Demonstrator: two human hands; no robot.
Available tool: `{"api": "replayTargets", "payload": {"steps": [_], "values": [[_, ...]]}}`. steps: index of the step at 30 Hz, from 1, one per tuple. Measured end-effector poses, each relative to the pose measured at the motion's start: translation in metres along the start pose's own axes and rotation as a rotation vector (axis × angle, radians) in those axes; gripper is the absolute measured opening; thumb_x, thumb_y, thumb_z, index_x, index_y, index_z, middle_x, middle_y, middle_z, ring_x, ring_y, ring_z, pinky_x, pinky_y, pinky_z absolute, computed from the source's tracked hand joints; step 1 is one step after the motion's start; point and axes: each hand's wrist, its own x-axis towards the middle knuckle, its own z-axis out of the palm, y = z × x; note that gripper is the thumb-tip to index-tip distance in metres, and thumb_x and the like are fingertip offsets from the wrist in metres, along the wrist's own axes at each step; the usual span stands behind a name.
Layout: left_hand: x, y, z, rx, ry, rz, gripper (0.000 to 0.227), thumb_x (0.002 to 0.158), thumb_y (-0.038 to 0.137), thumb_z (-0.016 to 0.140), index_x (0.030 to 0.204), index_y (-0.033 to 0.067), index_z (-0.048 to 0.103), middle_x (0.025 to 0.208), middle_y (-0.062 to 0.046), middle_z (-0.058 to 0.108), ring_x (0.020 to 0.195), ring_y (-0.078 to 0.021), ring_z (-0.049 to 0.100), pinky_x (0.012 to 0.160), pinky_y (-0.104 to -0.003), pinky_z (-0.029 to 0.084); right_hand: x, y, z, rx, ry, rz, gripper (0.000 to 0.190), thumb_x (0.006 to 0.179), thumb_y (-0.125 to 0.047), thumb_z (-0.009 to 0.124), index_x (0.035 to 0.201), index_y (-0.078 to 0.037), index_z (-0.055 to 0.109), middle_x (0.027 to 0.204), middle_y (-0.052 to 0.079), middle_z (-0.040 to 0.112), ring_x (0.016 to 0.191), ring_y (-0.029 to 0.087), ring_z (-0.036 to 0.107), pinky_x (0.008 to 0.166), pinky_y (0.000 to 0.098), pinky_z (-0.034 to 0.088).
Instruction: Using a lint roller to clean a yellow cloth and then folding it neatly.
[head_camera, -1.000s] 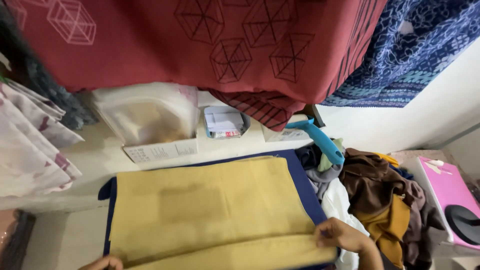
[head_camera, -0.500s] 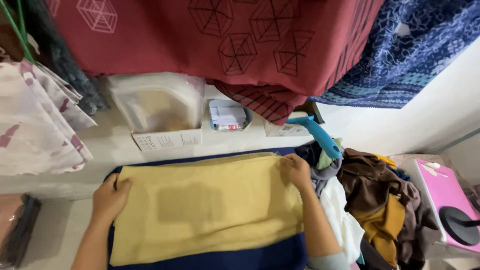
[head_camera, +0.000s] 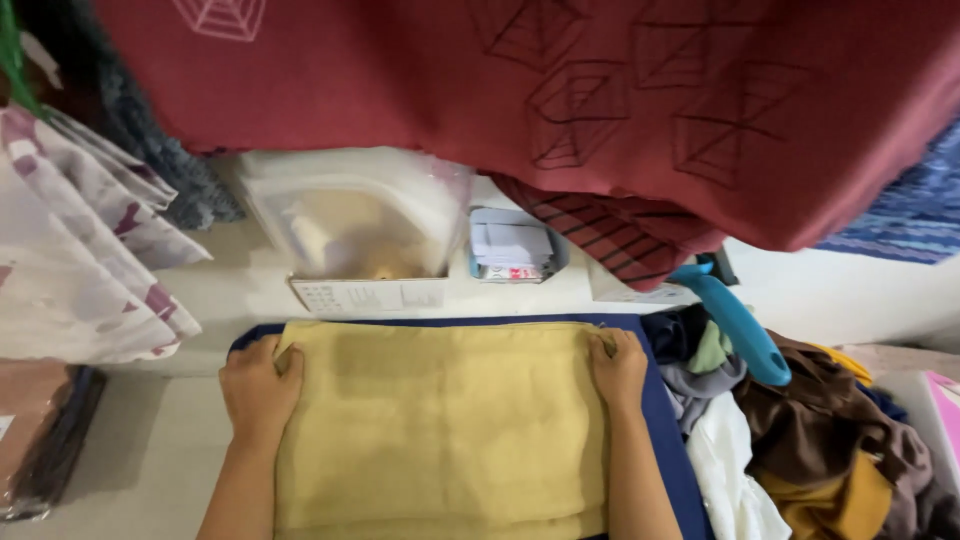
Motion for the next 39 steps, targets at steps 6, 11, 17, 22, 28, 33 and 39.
{"api": "replayTargets", "payload": {"steps": [6, 11, 17, 22, 28, 33, 39], "values": [[0.003, 0.003, 0.003, -0.031, 0.175, 0.192, 0.016, 0.089, 0.036, 0.072, 0.096, 0.0208, 0.073, 0.097, -0.002, 0.072, 0.099, -0.0306, 0.074, 0.081, -0.044, 0.059, -0.001, 0.002, -0.004, -0.030, 0.082, -0.163, 0.009, 0.083, -0.024, 0.081, 0.088, -0.022, 0.073, 0.107, -0.006, 0.071, 0.105, 0.026, 0.068, 0.084, 0.0403, 0.058], [0.001, 0.007, -0.006, -0.013, 0.132, 0.256, 0.020, 0.101, 0.032, 0.062, 0.098, 0.0126, 0.068, 0.065, -0.006, 0.061, 0.071, -0.0295, 0.069, 0.069, -0.042, 0.057, -0.007, -0.022, -0.013, -0.080, 0.079, -0.246, 0.011, 0.091, -0.017, 0.070, 0.083, -0.025, 0.066, 0.080, -0.006, 0.067, 0.081, 0.027, 0.068, 0.072, 0.0402, 0.057], [-0.023, 0.028, -0.095, -0.334, -0.256, -0.071, 0.033, 0.101, 0.030, 0.057, 0.126, 0.0080, 0.058, 0.090, -0.020, 0.072, 0.080, -0.0416, 0.068, 0.074, -0.048, 0.052, -0.029, -0.014, -0.079, 0.124, -0.211, -0.141, 0.014, 0.091, -0.017, 0.065, 0.103, -0.011, 0.071, 0.089, 0.009, 0.074, 0.074, 0.029, 0.065, 0.072, 0.0393, 0.053], [-0.072, 0.018, -0.099, -0.311, -0.235, 0.097, 0.021, 0.098, 0.025, 0.060, 0.103, 0.0055, 0.056, 0.089, -0.015, 0.065, 0.080, -0.0346, 0.063, 0.077, -0.045, 0.051, -0.083, -0.028, -0.096, 0.153, -0.140, -0.215, 0.012, 0.088, -0.009, 0.068, 0.098, -0.003, 0.069, 0.107, 0.012, 0.068, 0.093, 0.032, 0.065, 0.083, 0.0393, 0.052], [-0.079, 0.026, -0.105, -0.157, -0.189, 0.245, 0.021, 0.099, 0.023, 0.054, 0.115, 0.0103, 0.056, 0.098, -0.011, 0.066, 0.081, -0.0357, 0.067, 0.074, -0.047, 0.053, -0.090, -0.030, -0.095, -0.011, -0.054, -0.399, 0.011, 0.092, -0.010, 0.062, 0.101, -0.007, 0.056, 0.094, 0.013, 0.059, 0.079, 0.038, 0.059, 0.073, 0.0471, 0.048], [-0.092, 0.026, -0.151, -0.249, -0.234, 0.126, 0.036, 0.098, 0.025, 0.052, 0.132, 0.0123, 0.055, 0.124, -0.010, 0.069, 0.101, -0.0398, 0.068, 0.086, -0.048, 0.054, -0.113, -0.019, -0.126, -0.130, -0.194, -0.323, 0.019, 0.092, -0.013, 0.055, 0.111, -0.015, 0.052, 0.104, 0.009, 0.059, 0.079, 0.043, 0.063, 0.072, 0.0527, 0.050], [-0.112, 0.039, -0.246, -0.439, -0.502, -0.206, 0.028, 0.102, 0.028, 0.054, 0.121, 0.0087, 0.060, 0.090, -0.016, 0.078, 0.076, -0.0309, 0.074, 0.073, -0.039, 0.054, -0.139, -0.006, -0.204, 0.232, -0.266, -0.248, 0.008, 0.089, -0.011, 0.064, 0.093, -0.005, 0.065, 0.083, 0.009, 0.071, 0.071, 0.027, 0.064, 0.070, 0.0365, 0.053]]}}
